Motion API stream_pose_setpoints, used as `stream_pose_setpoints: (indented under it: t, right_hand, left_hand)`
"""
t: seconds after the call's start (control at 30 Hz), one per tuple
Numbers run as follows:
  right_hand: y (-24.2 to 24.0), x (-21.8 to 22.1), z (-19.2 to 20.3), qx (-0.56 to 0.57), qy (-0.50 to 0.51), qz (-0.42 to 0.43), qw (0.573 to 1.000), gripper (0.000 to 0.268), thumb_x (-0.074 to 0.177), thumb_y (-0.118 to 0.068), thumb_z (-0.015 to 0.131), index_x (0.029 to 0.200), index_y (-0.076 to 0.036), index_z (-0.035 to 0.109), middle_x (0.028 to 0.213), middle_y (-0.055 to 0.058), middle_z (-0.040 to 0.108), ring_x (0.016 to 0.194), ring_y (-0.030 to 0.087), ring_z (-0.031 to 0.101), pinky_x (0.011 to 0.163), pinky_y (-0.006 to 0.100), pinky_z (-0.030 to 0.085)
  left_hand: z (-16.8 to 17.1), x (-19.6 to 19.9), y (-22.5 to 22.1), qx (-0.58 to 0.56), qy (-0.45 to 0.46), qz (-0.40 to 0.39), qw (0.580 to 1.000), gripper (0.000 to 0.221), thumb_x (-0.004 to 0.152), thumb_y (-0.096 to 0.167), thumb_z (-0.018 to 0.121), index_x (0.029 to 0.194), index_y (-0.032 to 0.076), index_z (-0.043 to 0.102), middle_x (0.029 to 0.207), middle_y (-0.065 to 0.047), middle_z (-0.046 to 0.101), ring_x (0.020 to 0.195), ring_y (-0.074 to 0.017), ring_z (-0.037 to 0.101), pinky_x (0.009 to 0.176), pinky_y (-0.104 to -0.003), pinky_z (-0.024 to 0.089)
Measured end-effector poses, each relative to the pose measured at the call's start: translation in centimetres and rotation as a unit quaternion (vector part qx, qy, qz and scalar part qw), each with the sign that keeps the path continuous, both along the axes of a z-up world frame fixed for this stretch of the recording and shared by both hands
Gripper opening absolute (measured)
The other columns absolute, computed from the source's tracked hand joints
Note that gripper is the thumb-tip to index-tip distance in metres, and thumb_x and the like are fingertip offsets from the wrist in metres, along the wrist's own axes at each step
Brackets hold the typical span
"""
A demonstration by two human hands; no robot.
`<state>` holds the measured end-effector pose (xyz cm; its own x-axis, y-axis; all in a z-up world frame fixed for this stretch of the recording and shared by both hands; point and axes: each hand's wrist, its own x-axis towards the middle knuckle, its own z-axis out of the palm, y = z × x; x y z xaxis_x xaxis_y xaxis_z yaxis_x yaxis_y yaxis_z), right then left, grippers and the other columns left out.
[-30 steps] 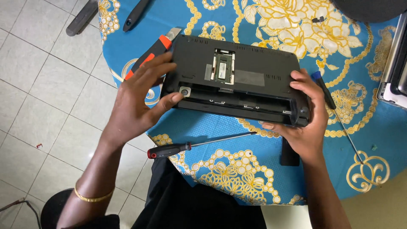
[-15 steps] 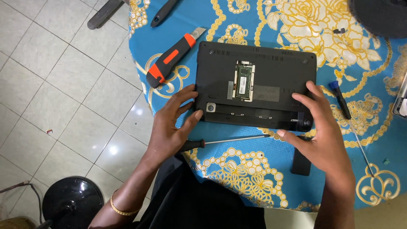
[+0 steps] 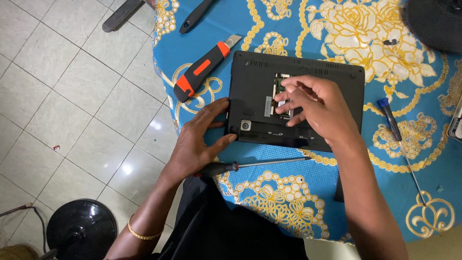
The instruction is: Disassembling a laptop by prying open the bottom casing and keyboard panel using a screwdriver and manual force.
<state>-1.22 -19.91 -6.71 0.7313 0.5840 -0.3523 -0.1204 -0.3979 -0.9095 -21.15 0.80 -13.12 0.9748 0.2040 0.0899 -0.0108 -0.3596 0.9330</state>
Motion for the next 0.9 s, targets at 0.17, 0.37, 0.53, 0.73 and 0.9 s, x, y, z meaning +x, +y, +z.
stream_pose_setpoints:
  t: [0.17,0.37,0.53,0.73,0.9]
  right_hand:
    - [-0.5,0.0,-0.3,0.033,-0.009,0.023,0.999,0.040,0.111,-0.014,0.063,0.136,0.017,0.066,0.117,0.038,0.074,0.091,0.039,0.082,0.054,0.036,0.068]
    - [0.4,-1.1,0.9,0.029,0.014,0.038,0.999,0.042,0.109,-0.013,0.063,0.137,0.017,0.066,0.120,0.040,0.075,0.093,0.044,0.084,0.049,0.035,0.068]
    - [-0.6,-1.3,1.1,-0.067,-0.009,0.037,0.997,0.044,0.106,-0.022,0.056,0.141,0.002,0.069,0.134,0.023,0.083,0.105,0.024,0.086,0.049,0.030,0.064]
    - [-1.3,-0.3,0.5,-0.018,0.077,0.011,0.997,0.033,0.106,-0.023,0.060,0.123,-0.001,0.078,0.129,0.015,0.082,0.090,0.029,0.085,0.042,0.030,0.054]
    - [-3.8,0.0,0.9,-0.002,0.005,-0.009,1.000,0.033,0.105,-0.016,0.064,0.134,-0.001,0.071,0.121,0.020,0.083,0.087,0.026,0.082,0.050,0.027,0.055]
  left_hand:
    - [0.0,0.7,0.2,-0.003,0.002,-0.012,1.000,0.083,0.100,0.020,0.086,0.166,-0.001,0.041,0.170,-0.032,0.039,0.141,-0.0617,0.056,0.112,-0.070,0.060]
    - [-0.1,1.0,0.4,0.015,0.020,-0.012,1.000,0.092,0.094,0.027,0.093,0.167,0.002,0.041,0.170,-0.028,0.039,0.128,-0.0541,0.067,0.108,-0.069,0.062]
    - [-1.1,0.8,0.5,0.037,0.027,-0.014,0.999,0.090,0.099,0.039,0.085,0.170,0.009,0.039,0.176,-0.016,0.041,0.157,-0.0329,0.051,0.095,-0.035,0.067]
    - [-0.9,0.8,0.7,0.027,0.040,-0.022,0.999,0.090,0.099,0.041,0.082,0.171,0.011,0.036,0.178,-0.017,0.038,0.158,-0.0381,0.049,0.096,-0.039,0.069]
    - [-1.2,0.7,0.5,0.044,0.028,-0.009,0.999,0.089,0.099,0.043,0.083,0.170,0.011,0.040,0.177,-0.015,0.042,0.157,-0.0354,0.051,0.095,-0.038,0.069]
